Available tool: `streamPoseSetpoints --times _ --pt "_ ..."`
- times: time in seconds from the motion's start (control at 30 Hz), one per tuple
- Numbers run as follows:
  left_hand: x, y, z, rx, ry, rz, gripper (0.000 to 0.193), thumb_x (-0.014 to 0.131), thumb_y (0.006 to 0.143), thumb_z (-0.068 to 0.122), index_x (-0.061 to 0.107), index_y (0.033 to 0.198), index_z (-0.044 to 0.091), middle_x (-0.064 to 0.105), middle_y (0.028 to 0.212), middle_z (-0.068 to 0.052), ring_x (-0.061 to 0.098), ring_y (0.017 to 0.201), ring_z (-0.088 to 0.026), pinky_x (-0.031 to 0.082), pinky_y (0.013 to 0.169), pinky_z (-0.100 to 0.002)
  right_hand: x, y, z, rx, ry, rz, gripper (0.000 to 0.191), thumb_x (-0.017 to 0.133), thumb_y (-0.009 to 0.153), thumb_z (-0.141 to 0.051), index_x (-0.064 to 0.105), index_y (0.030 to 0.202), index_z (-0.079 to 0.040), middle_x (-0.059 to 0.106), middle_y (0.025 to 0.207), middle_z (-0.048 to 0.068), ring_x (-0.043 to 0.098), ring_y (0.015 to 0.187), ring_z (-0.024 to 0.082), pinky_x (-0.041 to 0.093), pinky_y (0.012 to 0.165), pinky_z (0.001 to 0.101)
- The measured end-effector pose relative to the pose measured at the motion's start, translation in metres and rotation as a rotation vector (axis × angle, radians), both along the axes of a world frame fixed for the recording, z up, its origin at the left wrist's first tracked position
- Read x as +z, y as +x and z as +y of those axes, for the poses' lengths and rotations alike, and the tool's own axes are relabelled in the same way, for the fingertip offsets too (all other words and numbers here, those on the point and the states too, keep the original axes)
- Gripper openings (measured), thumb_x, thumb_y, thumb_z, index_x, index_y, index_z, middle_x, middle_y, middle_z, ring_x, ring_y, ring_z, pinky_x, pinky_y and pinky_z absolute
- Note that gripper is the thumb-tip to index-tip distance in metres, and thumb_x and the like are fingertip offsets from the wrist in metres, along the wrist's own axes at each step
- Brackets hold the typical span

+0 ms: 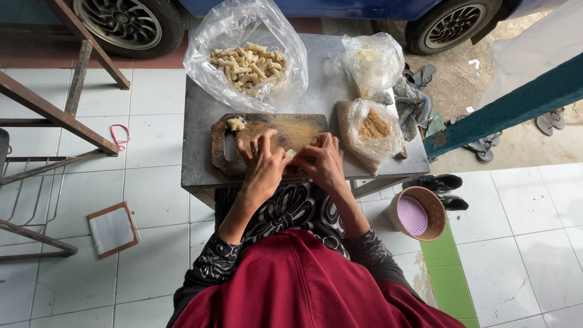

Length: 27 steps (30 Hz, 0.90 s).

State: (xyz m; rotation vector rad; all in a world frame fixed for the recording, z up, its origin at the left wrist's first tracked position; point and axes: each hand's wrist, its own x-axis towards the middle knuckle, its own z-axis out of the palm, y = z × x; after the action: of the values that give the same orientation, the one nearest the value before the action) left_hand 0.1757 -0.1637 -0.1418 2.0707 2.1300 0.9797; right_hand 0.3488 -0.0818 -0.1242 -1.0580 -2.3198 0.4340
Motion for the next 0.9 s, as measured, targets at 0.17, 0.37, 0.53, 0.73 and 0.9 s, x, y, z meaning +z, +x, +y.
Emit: streamPoseSetpoints --times 0.17,0.37,0.53,0.73,0.9 --pt "0.007 0.002 0.006 0.059 -0.078 -0.115 0.018 0.078 0.088 0.023 0.072 0.087 0.006 0.040 0.141 -0.015 0.037 0.135 -0.034 0.010 0.113 -0.072 -0.002 -0.006 0.000 -0.017 0.035 0.100 0.023 0.087 0.071 -0.034 0.080 0.090 -0.022 0.054 0.110 0.003 0.050 0.110 0.023 0.040 0.090 0.0406" --pt "0.010 0.004 -0.002 0.112 0.132 -0.196 0.022 0.089 0.075 0.021 0.072 0.079 0.009 0.042 0.147 -0.014 0.037 0.140 -0.032 0.014 0.114 -0.070 0.000 0.003 -0.017 0.011 0.157 0.057 0.023 0.085 0.072 -0.035 0.084 0.093 -0.027 0.058 0.114 0.000 0.049 0.104 0.022 0.036 0.093 0.0428" --pt "0.009 -0.001 -0.015 0.001 0.195 -0.090 0.024 0.089 0.072 0.026 0.075 0.082 0.010 0.040 0.149 -0.015 0.037 0.136 -0.035 0.011 0.111 -0.074 0.001 -0.001 -0.021 -0.006 0.196 0.095 0.018 0.084 0.079 -0.033 0.082 0.096 -0.026 0.058 0.118 -0.001 0.049 0.108 0.022 0.037 0.097 0.0415" --pt "0.003 0.001 -0.024 0.010 0.226 0.093 0.016 0.083 0.086 0.025 0.075 0.088 0.012 0.044 0.148 -0.007 0.044 0.134 -0.028 0.012 0.117 -0.072 -0.001 -0.002 -0.029 -0.038 0.137 0.090 0.017 0.086 0.076 -0.033 0.082 0.090 -0.024 0.057 0.117 0.000 0.049 0.111 0.024 0.037 0.096 0.0431" --pt "0.003 0.005 -0.014 0.054 0.102 0.005 0.015 0.079 0.087 0.023 0.074 0.087 0.010 0.046 0.141 -0.011 0.041 0.133 -0.032 0.013 0.113 -0.074 0.004 -0.007 -0.026 -0.115 0.035 0.007 0.020 0.087 0.076 -0.034 0.082 0.092 -0.023 0.053 0.119 0.007 0.044 0.115 0.031 0.037 0.093 0.0450"
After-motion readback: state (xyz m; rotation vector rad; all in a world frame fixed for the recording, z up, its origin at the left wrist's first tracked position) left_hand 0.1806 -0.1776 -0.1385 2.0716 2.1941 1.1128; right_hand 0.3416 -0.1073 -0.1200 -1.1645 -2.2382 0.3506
